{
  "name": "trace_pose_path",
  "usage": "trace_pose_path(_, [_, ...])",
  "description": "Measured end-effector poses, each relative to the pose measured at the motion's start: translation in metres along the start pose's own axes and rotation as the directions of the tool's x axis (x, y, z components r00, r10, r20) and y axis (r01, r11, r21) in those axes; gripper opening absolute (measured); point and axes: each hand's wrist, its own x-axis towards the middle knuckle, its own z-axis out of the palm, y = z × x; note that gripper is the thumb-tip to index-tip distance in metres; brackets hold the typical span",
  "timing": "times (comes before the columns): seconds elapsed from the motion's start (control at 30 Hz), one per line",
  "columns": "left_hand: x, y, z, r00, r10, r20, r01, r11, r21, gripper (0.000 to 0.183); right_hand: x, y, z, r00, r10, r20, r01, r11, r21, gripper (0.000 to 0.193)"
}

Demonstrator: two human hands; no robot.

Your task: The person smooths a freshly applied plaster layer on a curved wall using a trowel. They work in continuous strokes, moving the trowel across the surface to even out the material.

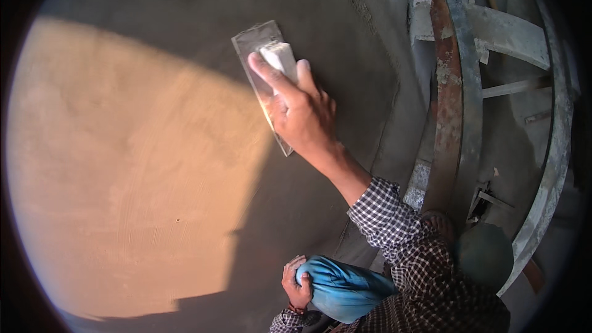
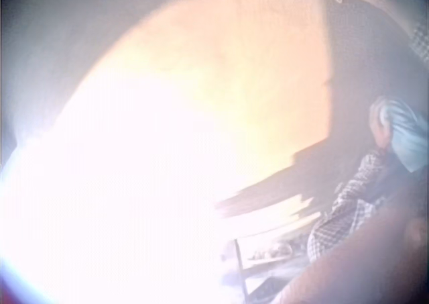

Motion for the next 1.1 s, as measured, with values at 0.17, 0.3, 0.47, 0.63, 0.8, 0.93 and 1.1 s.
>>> trace_pose_path(0.17, [0.002, 0.002, 0.01, 1.0, 0.001, 0.029, 0.0, 1.0, -0.021, 0.037, -0.081, 0.018, 0.002, 0.998, 0.065, 0.028, -0.067, 0.994, 0.087, 0.07])
trace_pose_path(0.3, [-0.001, -0.005, 0.005, 1.0, 0.022, 0.011, -0.022, 1.0, -0.008, 0.037, -0.029, -0.003, 0.006, 0.982, -0.189, 0.027, 0.19, 0.981, -0.044, 0.07])
trace_pose_path(0.47, [-0.002, 0.001, 0.003, 1.0, -0.007, -0.007, 0.007, 1.0, -0.006, 0.037, -0.02, 0.04, -0.005, 0.997, 0.05, -0.065, -0.045, 0.996, 0.081, 0.072])
trace_pose_path(0.63, [0.007, 0.001, 0.011, 0.999, 0.044, 0.023, -0.043, 0.998, -0.035, 0.036, -0.073, 0.021, 0.004, 0.995, -0.084, 0.062, 0.085, 0.996, -0.011, 0.075])
trace_pose_path(0.8, [-0.001, 0.004, 0.003, 1.0, 0.014, -0.026, -0.015, 0.999, -0.041, 0.036, 0.036, 0.053, -0.02, 0.995, 0.077, -0.069, -0.082, 0.994, -0.077, 0.063])
trace_pose_path(0.93, [0.002, 0.002, 0.0, 1.0, -0.004, 0.019, 0.004, 1.0, -0.022, 0.036, -0.061, 0.065, 0.009, 0.996, 0.047, -0.077, -0.045, 0.998, 0.04, 0.068])
trace_pose_path(1.1, [0.009, 0.006, 0.0, 0.999, 0.037, 0.018, -0.036, 0.999, -0.027, 0.036, -0.009, -0.005, 0.0, 0.981, -0.164, 0.103, 0.168, 0.985, -0.04, 0.072])
